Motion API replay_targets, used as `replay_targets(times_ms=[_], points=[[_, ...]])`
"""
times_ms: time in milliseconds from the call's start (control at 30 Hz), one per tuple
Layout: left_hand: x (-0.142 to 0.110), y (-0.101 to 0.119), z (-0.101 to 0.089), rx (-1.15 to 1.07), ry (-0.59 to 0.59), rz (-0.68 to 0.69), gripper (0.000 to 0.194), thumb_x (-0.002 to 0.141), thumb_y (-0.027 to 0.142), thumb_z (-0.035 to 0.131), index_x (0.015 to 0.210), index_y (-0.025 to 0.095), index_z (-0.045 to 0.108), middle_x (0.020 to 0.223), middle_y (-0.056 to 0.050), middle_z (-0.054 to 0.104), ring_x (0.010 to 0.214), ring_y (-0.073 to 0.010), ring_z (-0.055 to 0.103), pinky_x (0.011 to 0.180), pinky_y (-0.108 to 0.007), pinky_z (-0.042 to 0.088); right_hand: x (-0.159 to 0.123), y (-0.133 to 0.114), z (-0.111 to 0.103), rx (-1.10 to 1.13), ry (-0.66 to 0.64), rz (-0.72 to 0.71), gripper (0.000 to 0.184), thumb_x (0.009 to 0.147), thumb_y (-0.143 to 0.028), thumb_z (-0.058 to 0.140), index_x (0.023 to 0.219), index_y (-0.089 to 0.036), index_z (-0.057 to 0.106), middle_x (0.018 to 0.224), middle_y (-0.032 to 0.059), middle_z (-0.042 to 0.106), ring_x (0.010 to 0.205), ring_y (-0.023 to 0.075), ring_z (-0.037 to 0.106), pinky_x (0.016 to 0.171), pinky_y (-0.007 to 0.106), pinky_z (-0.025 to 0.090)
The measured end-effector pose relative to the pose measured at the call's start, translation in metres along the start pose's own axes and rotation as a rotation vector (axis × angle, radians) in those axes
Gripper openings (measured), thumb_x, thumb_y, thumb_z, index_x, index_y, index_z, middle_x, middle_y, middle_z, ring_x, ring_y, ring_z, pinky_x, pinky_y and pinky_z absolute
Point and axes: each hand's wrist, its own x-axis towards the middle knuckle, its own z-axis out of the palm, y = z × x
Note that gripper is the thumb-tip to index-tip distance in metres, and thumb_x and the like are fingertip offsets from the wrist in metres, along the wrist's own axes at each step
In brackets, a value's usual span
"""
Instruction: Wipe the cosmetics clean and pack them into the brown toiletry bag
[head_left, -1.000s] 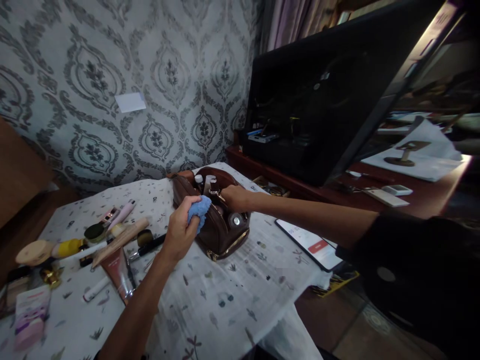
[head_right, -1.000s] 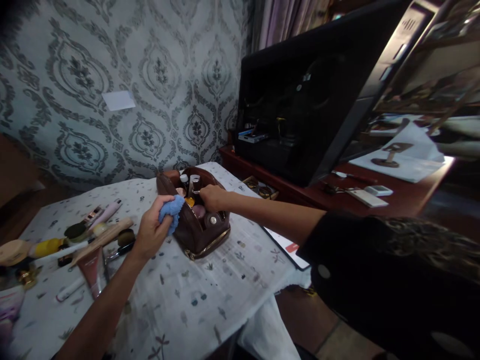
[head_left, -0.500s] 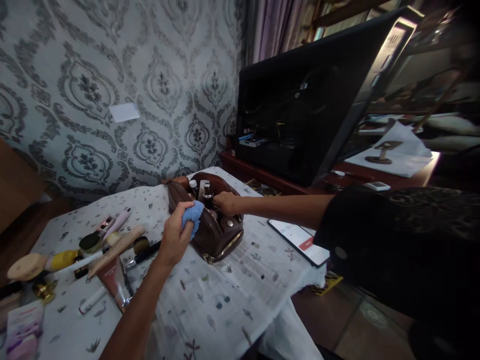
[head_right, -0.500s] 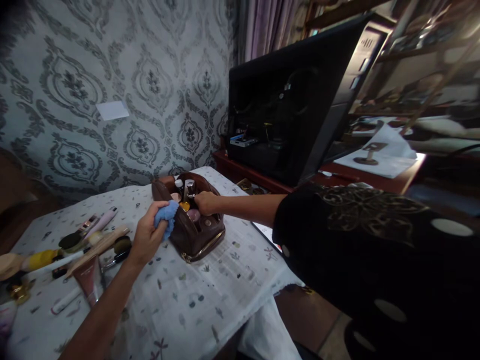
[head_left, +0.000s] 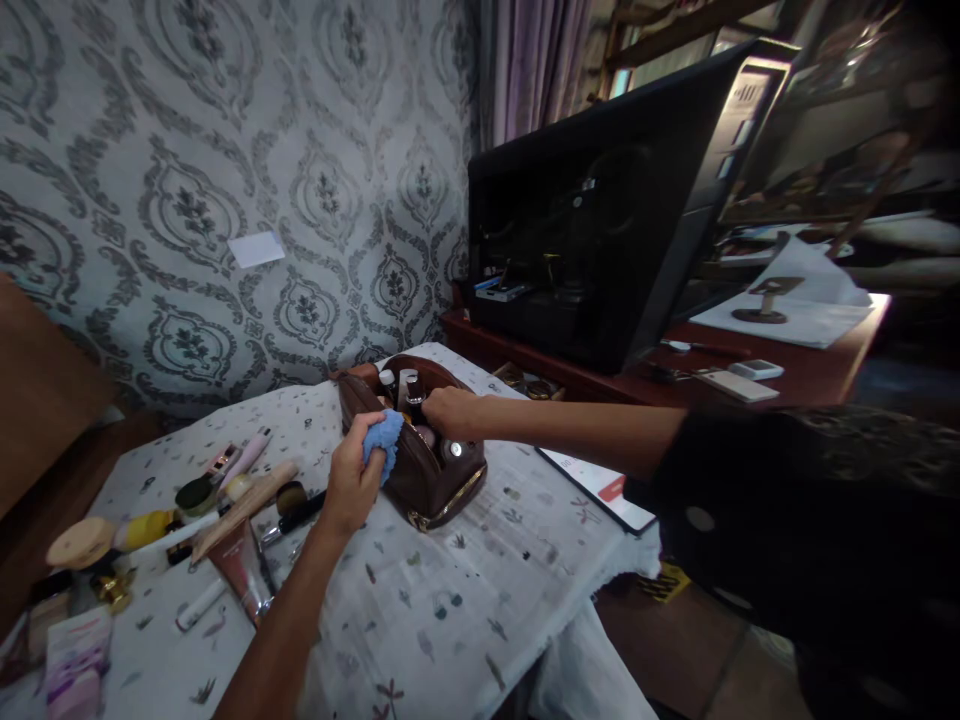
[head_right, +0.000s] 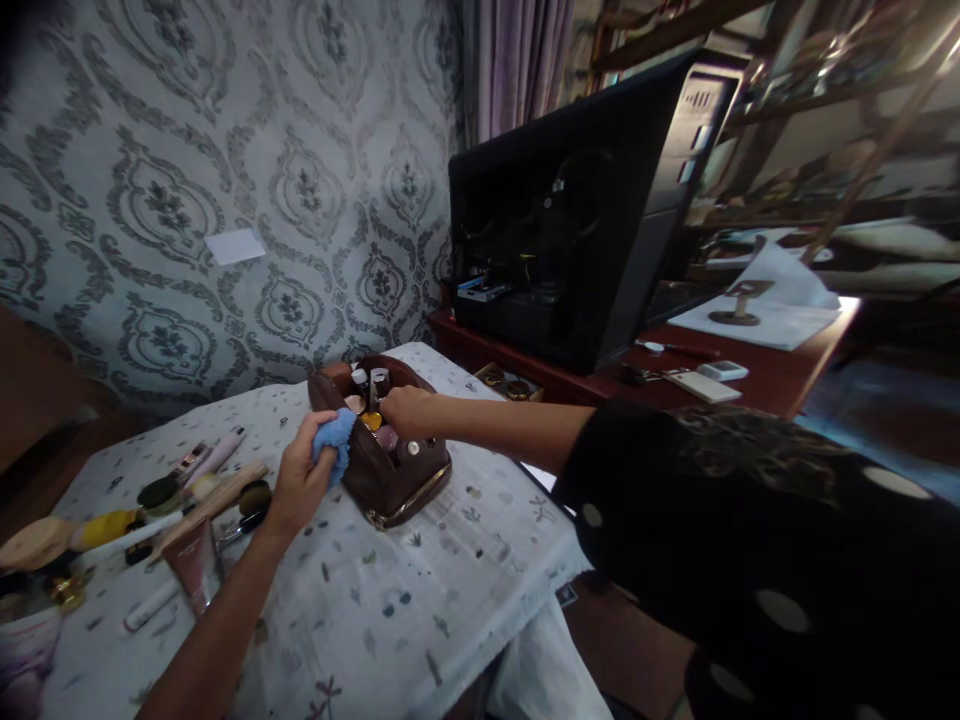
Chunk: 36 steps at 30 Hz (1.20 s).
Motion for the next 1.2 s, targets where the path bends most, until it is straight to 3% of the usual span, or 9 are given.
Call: replay_targets(times_ms=[100, 200, 300, 400, 533, 733, 900, 1067, 1200], points=[[0.0, 0.001, -0.001, -0.003, -0.003, -0.004, 0.032, 0.086, 0.02, 0.045, 0.116, 0.018, 0.055, 0.1, -0.003, 0.069, 0.082, -0.016, 0.064, 0.077, -0.028, 0.05, -0.026, -0.008, -0.001, -0.032, 0.007, -0.02, 0.024, 0.095, -0.014, 0.053, 0.107, -0.009, 0.072, 0.104, 0.0191, 0.074, 0.102, 0.0304, 0.072, 0.082, 0.033, 0.055], [-0.001, 0.0, -0.001, -0.011, 0.002, -0.016, 0.034, 0.085, 0.018, 0.045, 0.117, 0.019, 0.055, 0.1, -0.003, 0.07, 0.083, -0.0164, 0.065, 0.078, -0.028, 0.051, -0.061, -0.013, 0.016, -0.146, 0.014, -0.122, 0.02, 0.093, -0.01, 0.053, 0.094, -0.015, 0.072, 0.091, 0.0123, 0.075, 0.091, 0.0295, 0.073, 0.073, 0.035, 0.056], [-0.003, -0.002, 0.001, -0.028, 0.018, -0.013, 0.034, 0.085, 0.016, 0.046, 0.118, 0.02, 0.055, 0.109, -0.005, 0.071, 0.094, -0.0187, 0.067, 0.086, -0.031, 0.052, -0.089, -0.014, 0.055, -0.156, 0.234, -0.135, 0.017, 0.092, -0.01, 0.054, 0.092, -0.016, 0.07, 0.097, 0.0116, 0.073, 0.092, 0.0269, 0.071, 0.076, 0.037, 0.058], [-0.004, -0.004, 0.003, -0.063, 0.018, -0.023, 0.035, 0.085, 0.014, 0.047, 0.118, 0.021, 0.056, 0.119, -0.007, 0.07, 0.105, -0.0205, 0.067, 0.096, -0.036, 0.051, -0.103, -0.014, 0.098, -0.075, 0.506, -0.078, 0.037, 0.089, -0.005, 0.051, 0.123, -0.013, 0.062, 0.126, 0.0174, 0.066, 0.095, 0.0246, 0.072, 0.077, 0.037, 0.061], [-0.006, -0.003, 0.005, -0.103, 0.017, -0.047, 0.036, 0.087, 0.013, 0.047, 0.12, 0.023, 0.055, 0.126, -0.007, 0.069, 0.111, -0.0204, 0.066, 0.1, -0.037, 0.051, -0.106, -0.018, 0.125, 0.087, 0.625, -0.021, 0.052, 0.089, -0.005, 0.044, 0.14, -0.012, 0.048, 0.138, 0.0192, 0.06, 0.093, 0.0245, 0.075, 0.07, 0.035, 0.065], [-0.007, -0.001, 0.006, -0.082, 0.028, -0.077, 0.034, 0.089, 0.014, 0.047, 0.121, 0.023, 0.056, 0.128, -0.006, 0.069, 0.112, -0.0198, 0.066, 0.098, -0.035, 0.054, -0.105, -0.021, 0.132, 0.304, 0.645, -0.006, 0.048, 0.096, -0.011, 0.041, 0.143, -0.014, 0.044, 0.147, 0.0196, 0.053, 0.111, 0.028, 0.071, 0.082, 0.04, 0.066], [-0.007, 0.001, 0.007, -0.086, 0.027, -0.113, 0.034, 0.089, 0.014, 0.048, 0.121, 0.023, 0.056, 0.133, -0.008, 0.066, 0.12, -0.0224, 0.064, 0.105, -0.041, 0.051, -0.108, -0.019, 0.141, 0.423, 0.629, -0.016, 0.052, 0.098, -0.013, 0.042, 0.149, -0.019, 0.039, 0.152, 0.0189, 0.048, 0.12, 0.0277, 0.066, 0.092, 0.042, 0.063], [-0.008, 0.001, 0.008, -0.11, 0.024, -0.128, 0.032, 0.09, 0.015, 0.048, 0.121, 0.022, 0.055, 0.133, -0.008, 0.067, 0.12, -0.0222, 0.064, 0.102, -0.039, 0.053, -0.101, -0.005, 0.129, 0.408, 0.606, -0.065, 0.043, 0.098, -0.012, 0.038, 0.139, -0.018, 0.049, 0.146, 0.0185, 0.053, 0.098, 0.0235, 0.075, 0.077, 0.037, 0.066], [-0.011, 0.001, 0.007, -0.102, 0.019, -0.119, 0.03, 0.092, 0.016, 0.048, 0.121, 0.023, 0.054, 0.133, -0.008, 0.066, 0.121, -0.0214, 0.063, 0.1, -0.036, 0.054, -0.089, 0.009, 0.11, 0.309, 0.512, -0.108, 0.036, 0.094, -0.011, 0.043, 0.126, -0.019, 0.056, 0.136, 0.0157, 0.06, 0.079, 0.0186, 0.074, 0.06, 0.03, 0.06]])
